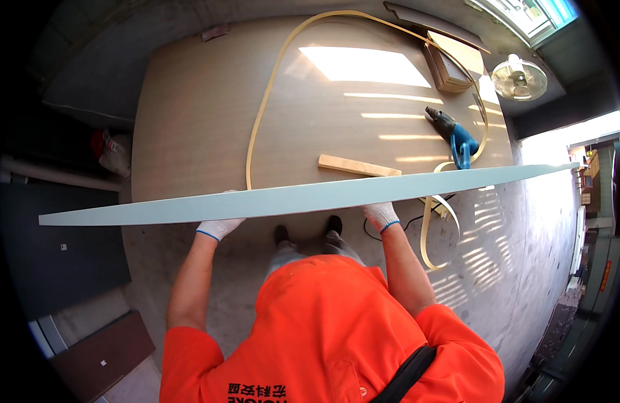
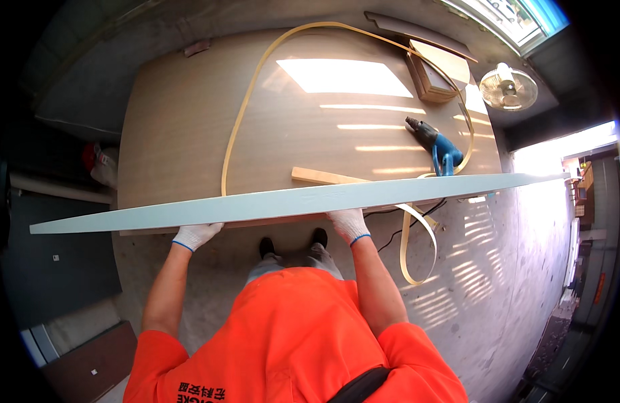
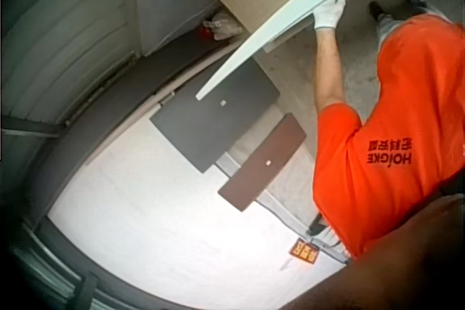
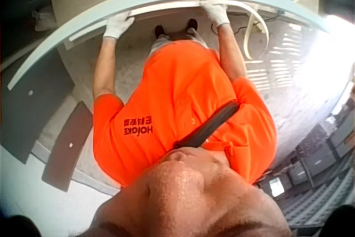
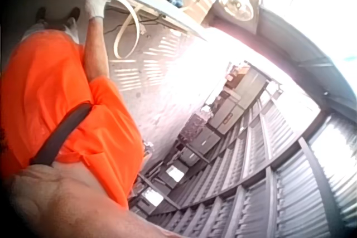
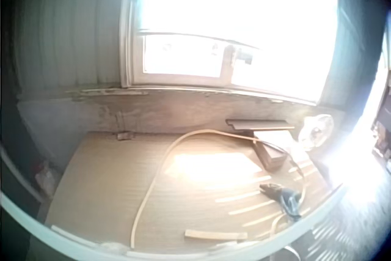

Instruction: The person applies a thin strip of edge banding to the edge of a large, curved furniture panel. They use a heat gun to warm the adhesive on the banding and the panel edge, then press the strip into place with their gloved hands, smoothing it along the curve.

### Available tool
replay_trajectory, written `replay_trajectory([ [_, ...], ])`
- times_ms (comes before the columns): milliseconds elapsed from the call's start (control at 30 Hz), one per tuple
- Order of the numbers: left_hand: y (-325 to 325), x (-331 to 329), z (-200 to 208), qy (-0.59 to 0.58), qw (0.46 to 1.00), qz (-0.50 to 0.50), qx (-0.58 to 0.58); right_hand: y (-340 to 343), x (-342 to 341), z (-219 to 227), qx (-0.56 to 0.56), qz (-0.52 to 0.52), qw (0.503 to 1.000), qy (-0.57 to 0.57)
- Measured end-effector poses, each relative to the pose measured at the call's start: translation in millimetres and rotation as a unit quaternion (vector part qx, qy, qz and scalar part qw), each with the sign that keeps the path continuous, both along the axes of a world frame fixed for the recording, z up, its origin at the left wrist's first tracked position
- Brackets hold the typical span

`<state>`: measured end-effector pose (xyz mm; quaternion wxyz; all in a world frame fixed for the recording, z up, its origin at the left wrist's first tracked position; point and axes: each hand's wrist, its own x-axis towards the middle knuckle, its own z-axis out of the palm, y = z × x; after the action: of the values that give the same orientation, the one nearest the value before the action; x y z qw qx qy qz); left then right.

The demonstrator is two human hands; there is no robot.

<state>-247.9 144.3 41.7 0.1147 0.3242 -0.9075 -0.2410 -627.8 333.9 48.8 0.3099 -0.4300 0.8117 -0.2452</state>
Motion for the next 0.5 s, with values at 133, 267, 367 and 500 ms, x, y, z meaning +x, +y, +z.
replay_trajectory([
  [133, 5, -18, 6, -0.025, 0.999, -0.003, 0.033, 4, -4, -13, -0.009, 0.057, 0.994, 0.087],
  [267, 9, -27, -21, -0.005, 1.000, -0.014, -0.019, 5, -7, -23, 0.035, 0.161, 0.964, 0.209],
  [367, 13, -34, -25, -0.005, 0.999, -0.028, -0.043, 5, -11, -35, 0.045, 0.161, 0.966, 0.199],
  [500, 15, -38, -27, -0.018, 0.998, -0.034, -0.056, 11, -18, -58, -0.044, 0.106, 0.990, 0.080],
])
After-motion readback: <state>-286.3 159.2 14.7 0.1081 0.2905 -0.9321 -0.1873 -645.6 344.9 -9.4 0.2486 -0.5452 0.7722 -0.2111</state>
